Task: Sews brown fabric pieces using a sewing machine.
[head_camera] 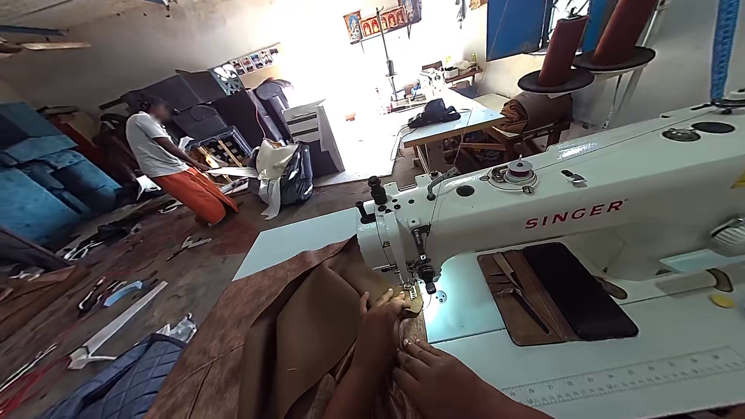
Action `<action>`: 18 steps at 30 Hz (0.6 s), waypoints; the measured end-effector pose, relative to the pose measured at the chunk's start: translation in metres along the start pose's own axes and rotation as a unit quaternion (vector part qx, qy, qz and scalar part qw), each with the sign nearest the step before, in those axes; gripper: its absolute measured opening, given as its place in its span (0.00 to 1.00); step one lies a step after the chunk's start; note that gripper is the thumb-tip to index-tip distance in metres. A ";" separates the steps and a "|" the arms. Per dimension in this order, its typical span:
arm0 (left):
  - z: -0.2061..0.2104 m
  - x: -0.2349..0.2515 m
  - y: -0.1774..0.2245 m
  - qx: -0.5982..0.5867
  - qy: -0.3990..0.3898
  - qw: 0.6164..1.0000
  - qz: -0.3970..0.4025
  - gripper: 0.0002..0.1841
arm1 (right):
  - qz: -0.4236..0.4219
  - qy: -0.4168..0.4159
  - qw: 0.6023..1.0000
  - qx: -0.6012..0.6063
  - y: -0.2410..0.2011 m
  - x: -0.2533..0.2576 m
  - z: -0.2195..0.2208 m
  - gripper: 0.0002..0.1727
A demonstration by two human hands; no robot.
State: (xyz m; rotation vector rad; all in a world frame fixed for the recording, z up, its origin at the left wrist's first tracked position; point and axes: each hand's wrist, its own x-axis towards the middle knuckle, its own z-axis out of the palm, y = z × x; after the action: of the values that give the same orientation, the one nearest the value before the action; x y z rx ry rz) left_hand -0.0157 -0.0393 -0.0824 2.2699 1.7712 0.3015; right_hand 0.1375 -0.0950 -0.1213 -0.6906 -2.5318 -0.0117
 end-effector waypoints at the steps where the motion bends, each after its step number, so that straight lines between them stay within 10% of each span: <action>1: -0.007 0.002 0.008 -0.013 -0.031 0.998 -0.050 0.17 | -0.002 -0.001 1.000 0.002 0.000 0.000 0.000 0.13; 4: -0.009 0.004 0.023 -0.026 -0.028 0.991 -0.129 0.16 | -0.006 -0.008 1.000 0.012 0.001 0.001 -0.001 0.12; 8: 0.021 -0.005 0.003 -0.041 0.154 0.987 -0.024 0.14 | -0.016 -0.028 0.999 0.011 0.003 0.004 -0.004 0.12; 18: 0.029 0.002 -0.014 0.052 0.246 0.957 0.144 0.11 | -0.050 0.012 0.998 -0.029 0.011 0.004 0.003 0.12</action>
State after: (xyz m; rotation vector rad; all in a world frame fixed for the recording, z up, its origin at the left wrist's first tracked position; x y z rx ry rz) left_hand -0.0190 -0.0358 -0.1140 2.7061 1.6788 0.9194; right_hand 0.1383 -0.0829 -0.1230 -0.5812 -2.5491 -0.1284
